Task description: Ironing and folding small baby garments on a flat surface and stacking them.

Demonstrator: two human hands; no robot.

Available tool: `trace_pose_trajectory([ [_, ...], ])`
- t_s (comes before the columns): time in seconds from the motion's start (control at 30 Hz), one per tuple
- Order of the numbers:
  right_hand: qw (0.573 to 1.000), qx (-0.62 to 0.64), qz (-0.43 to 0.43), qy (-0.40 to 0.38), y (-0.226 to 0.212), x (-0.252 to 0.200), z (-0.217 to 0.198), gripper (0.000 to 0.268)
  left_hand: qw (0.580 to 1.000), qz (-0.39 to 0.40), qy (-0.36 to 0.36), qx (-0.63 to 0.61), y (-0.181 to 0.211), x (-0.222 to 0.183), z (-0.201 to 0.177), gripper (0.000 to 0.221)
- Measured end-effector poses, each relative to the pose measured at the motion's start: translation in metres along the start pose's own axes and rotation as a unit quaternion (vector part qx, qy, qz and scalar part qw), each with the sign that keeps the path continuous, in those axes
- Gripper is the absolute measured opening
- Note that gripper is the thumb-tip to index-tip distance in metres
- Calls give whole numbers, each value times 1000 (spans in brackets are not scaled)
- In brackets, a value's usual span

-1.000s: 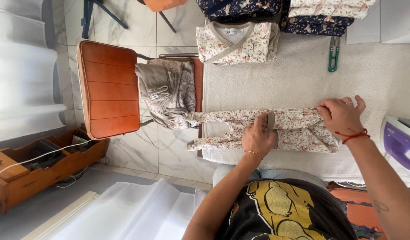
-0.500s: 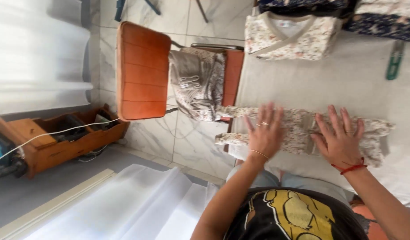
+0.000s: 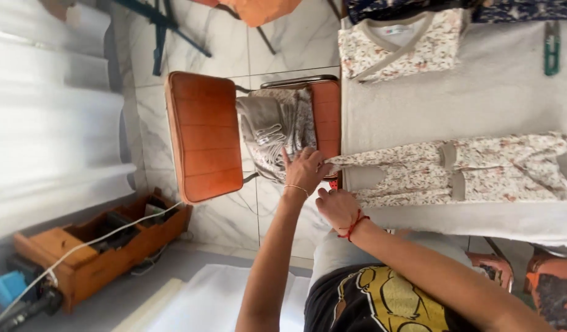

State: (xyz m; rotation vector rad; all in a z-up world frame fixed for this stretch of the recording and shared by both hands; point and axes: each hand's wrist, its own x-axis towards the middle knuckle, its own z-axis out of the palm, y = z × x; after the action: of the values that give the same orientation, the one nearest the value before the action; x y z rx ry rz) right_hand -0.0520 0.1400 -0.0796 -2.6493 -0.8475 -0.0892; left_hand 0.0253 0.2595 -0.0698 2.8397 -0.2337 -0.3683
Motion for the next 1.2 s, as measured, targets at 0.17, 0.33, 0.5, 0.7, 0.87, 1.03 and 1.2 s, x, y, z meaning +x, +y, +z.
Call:
trace_pose_trajectory([
  [0.17, 950, 298, 58, -66, 25, 5, -114, 10, 975, -87, -200, 43, 49, 23, -92, 35],
  [0.33, 839, 457, 294, 2, 82, -61, -154, 25, 959, -22, -281, -13, 161, 50, -135, 38],
  [0.5, 757, 412, 501, 74, 133, -115, -166, 36, 931, 43, -327, -155, 231, 65, -75, 50],
  [0.7, 913, 57, 351, 201, 153, -135, -135, 26, 951, 4, -63, -304, 202, 21, -29, 14],
  [0.87, 946, -51, 215, 238, 139, -81, -125, 41, 882, -242, 14, -404, 176, -28, 3, 34],
  [1.03, 960, -115, 195, 166, 140, -68, -111, 47, 869, -290, -29, -401, 194, -24, 25, 43],
  [1.2, 960, -71, 217, 164, 150, -80, -121, 46, 868, -296, -22, -398, 223, -13, 25, 38],
])
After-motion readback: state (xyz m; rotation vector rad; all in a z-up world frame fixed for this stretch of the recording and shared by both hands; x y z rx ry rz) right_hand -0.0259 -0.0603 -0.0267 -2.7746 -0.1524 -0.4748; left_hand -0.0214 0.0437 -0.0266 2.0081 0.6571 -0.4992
